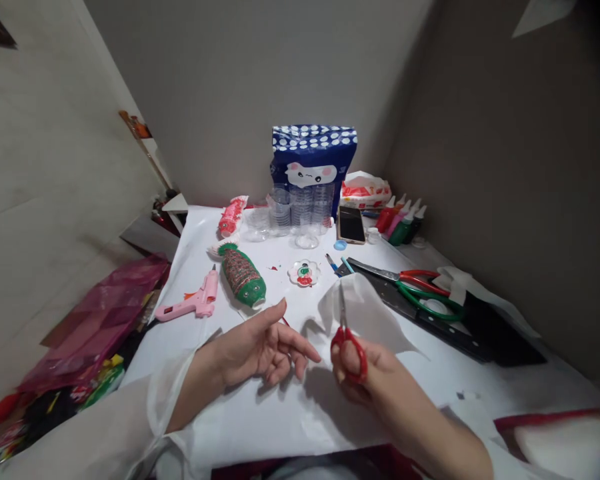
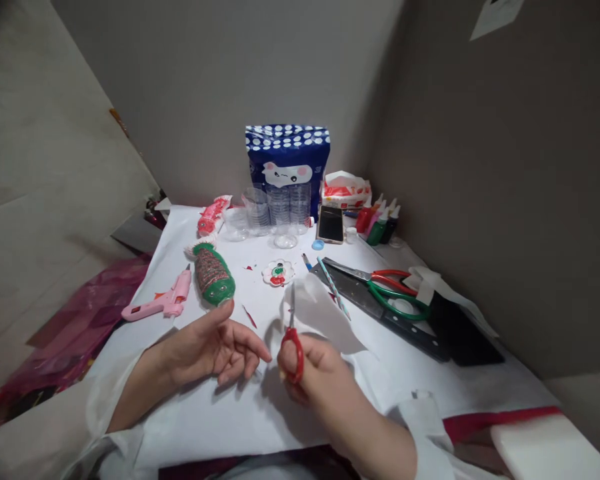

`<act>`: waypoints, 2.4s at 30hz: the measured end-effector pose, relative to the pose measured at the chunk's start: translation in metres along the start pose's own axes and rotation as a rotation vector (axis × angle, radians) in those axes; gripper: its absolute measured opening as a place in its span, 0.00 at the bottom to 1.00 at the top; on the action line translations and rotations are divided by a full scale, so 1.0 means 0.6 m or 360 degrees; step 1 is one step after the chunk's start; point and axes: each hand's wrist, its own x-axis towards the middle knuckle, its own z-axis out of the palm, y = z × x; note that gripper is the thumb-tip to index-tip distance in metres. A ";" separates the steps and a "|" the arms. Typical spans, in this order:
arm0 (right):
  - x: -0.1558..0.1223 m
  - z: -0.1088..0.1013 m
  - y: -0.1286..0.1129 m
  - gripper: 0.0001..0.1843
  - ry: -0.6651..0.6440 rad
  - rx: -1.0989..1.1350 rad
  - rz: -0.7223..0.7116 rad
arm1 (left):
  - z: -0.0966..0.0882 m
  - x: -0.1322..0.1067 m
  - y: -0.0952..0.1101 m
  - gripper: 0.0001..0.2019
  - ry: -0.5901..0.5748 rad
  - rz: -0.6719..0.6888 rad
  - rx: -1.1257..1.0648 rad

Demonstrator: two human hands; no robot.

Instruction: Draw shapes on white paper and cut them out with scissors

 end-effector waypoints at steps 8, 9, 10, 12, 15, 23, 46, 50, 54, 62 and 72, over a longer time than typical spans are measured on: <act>0.003 0.028 0.032 0.30 -0.0201 -0.0159 -0.0099 | -0.001 0.012 -0.028 0.33 -0.0125 0.0084 -0.0484; 0.003 0.030 0.034 0.31 -0.0210 -0.0190 -0.0103 | 0.001 0.010 -0.027 0.32 -0.0101 0.0119 -0.0537; 0.003 0.032 0.036 0.31 -0.0219 -0.0203 -0.0099 | 0.004 0.007 -0.025 0.31 -0.0068 0.0158 -0.0575; 0.001 0.036 0.038 0.32 -0.0230 -0.0188 -0.0072 | 0.009 0.000 -0.018 0.28 0.0032 0.0219 -0.0603; -0.003 0.040 0.036 0.31 -0.0252 -0.0212 -0.0021 | 0.020 -0.013 -0.001 0.19 0.0225 0.0256 -0.0506; -0.017 0.034 0.035 0.18 -0.0195 -0.0458 0.0101 | 0.042 -0.027 0.027 0.12 0.0769 0.0358 -0.0059; -0.017 0.008 0.013 0.33 -0.0547 -0.0342 0.0095 | 0.061 -0.062 0.032 0.10 0.0671 0.0434 0.0472; -0.019 0.009 0.014 0.32 -0.0549 -0.0320 0.0066 | 0.059 -0.062 0.036 0.05 0.0660 0.0478 0.0581; -0.016 0.010 0.012 0.31 -0.0526 -0.0284 0.0059 | 0.056 -0.063 0.035 0.06 0.0693 0.0449 0.0573; -0.009 0.009 0.010 0.33 -0.0561 -0.0228 0.0095 | 0.055 -0.062 0.031 0.11 0.0699 0.0362 0.0412; -0.005 0.004 0.010 0.33 -0.0660 -0.0249 0.0113 | 0.055 -0.061 0.031 0.08 0.0640 0.0420 0.0360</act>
